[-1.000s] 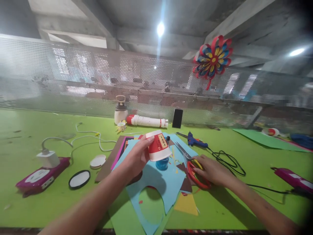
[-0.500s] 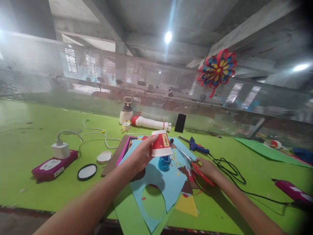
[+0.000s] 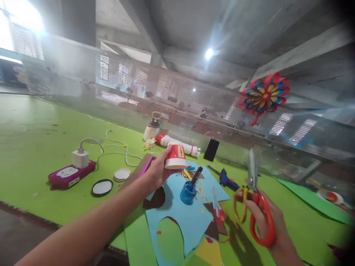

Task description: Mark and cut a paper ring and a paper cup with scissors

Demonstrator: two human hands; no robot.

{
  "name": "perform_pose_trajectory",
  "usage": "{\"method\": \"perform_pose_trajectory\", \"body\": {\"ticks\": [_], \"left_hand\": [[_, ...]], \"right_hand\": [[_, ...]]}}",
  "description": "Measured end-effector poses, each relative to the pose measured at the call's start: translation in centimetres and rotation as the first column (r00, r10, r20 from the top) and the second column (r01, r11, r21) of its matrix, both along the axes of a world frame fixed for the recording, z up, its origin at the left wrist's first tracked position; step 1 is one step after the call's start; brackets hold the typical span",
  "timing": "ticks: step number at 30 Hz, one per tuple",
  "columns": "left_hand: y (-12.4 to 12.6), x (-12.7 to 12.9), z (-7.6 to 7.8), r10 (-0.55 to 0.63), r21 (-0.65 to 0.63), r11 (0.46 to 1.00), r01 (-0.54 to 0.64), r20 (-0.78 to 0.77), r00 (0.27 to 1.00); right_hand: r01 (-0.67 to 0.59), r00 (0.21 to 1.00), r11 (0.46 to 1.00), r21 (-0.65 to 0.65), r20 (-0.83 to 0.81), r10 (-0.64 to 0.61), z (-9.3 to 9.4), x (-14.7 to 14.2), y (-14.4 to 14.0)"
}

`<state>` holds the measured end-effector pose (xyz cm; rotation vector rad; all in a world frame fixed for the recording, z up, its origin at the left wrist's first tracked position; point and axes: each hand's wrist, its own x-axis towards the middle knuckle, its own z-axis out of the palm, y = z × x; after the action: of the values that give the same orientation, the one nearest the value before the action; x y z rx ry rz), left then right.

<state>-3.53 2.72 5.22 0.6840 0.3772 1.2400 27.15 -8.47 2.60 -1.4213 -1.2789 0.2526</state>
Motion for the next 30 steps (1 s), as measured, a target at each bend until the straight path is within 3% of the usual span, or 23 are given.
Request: {"method": "perform_pose_trajectory", "body": {"ticks": [3,5,7,9,14,16,18,22,24,30], "left_hand": [[0.8,-0.5,0.2,0.058,-0.014,0.998,-0.058,0.034,0.998],[1.1,-0.7,0.2,0.080,-0.019,0.997,-0.079,0.042,0.996],[1.2,-0.7,0.2,0.096,-0.022,0.995,-0.095,0.041,0.995],[1.1,-0.7,0.2,0.114,-0.024,0.993,-0.113,0.038,0.993],[0.3,-0.6,0.5,0.139,0.003,0.990,-0.139,0.048,0.989],[0.0,-0.5,0.7,0.142,0.015,0.990,-0.144,0.070,0.987],[-0.3,-0.4,0.9,0.158,0.005,0.987,-0.159,0.091,0.983],[-0.7,0.1,0.9,0.176,-0.008,0.984,-0.176,0.109,0.978],[-0.9,0.3,0.7,0.162,0.004,0.986,-0.164,0.123,0.979],[-1.8,0.4,0.4,0.074,0.109,0.991,-0.082,0.073,0.995]], "right_hand": [[-0.278,0.960,0.952,-0.125,-0.077,0.270,1.1,-3.4,-1.4],[-0.454,0.886,0.870,-0.192,-0.197,0.420,1.6,-5.8,-2.3],[-0.517,0.851,0.826,-0.226,-0.239,0.467,1.9,-7.7,-3.0],[-0.612,0.789,0.739,-0.282,-0.281,0.546,2.2,-9.1,-3.3],[-0.691,0.685,0.577,-0.435,-0.142,0.714,2.9,-10.4,-1.8],[-0.664,0.671,0.581,-0.471,-0.030,0.741,3.1,-10.6,-1.1],[-0.625,0.680,0.621,-0.472,0.061,0.731,2.9,-10.8,-0.6],[-0.614,0.726,0.673,-0.413,0.040,0.686,1.4,-10.8,-0.6],[-0.642,0.732,0.672,-0.369,-0.035,0.681,0.4,-10.6,-0.5],[-0.771,0.632,0.561,-0.301,-0.461,0.622,-0.7,-9.9,-0.3]]}}
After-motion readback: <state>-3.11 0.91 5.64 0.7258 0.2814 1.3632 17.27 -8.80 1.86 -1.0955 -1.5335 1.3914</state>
